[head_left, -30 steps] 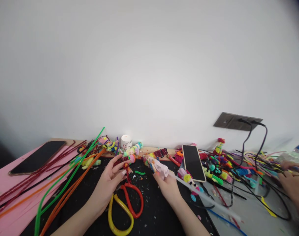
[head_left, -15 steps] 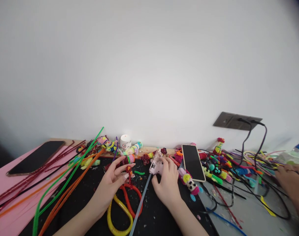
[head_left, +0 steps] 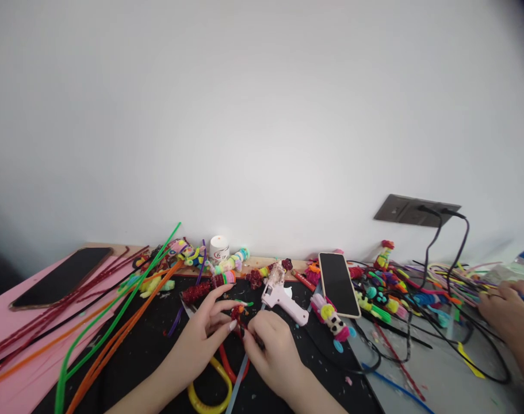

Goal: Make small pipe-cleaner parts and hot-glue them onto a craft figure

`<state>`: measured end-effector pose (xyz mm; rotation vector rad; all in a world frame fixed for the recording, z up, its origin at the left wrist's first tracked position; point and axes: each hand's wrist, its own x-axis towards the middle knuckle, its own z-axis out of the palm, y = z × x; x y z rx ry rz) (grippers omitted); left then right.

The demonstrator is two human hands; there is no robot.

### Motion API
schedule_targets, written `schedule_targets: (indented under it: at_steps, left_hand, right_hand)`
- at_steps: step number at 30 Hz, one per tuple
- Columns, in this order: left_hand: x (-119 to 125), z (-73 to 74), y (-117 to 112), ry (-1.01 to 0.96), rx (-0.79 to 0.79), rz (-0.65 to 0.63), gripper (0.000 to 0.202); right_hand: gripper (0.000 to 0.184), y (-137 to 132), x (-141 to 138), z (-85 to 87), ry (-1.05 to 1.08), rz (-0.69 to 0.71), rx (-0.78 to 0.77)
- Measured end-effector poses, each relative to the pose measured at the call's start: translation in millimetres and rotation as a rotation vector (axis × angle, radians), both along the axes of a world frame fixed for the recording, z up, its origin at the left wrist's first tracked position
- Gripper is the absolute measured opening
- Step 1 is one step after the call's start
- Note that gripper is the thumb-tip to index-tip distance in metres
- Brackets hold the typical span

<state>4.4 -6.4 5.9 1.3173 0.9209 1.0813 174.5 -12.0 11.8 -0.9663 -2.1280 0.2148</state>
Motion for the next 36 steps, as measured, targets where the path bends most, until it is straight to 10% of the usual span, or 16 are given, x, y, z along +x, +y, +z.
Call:
schedule_targets:
  at_steps: [16, 36]
  left_hand:
    - [-6, 22.2, -8, 0.792, 0.479, 0.177, 0.027]
    - [-6, 18.7, -4, 0.878, 0.572, -0.018, 0.025]
  right_hand:
    - [0.024, -2, 0, 3.7, -0.126, 0.043, 0.191]
    - [0.021, -1, 3, 0.4, 0.054, -0.030, 0.033]
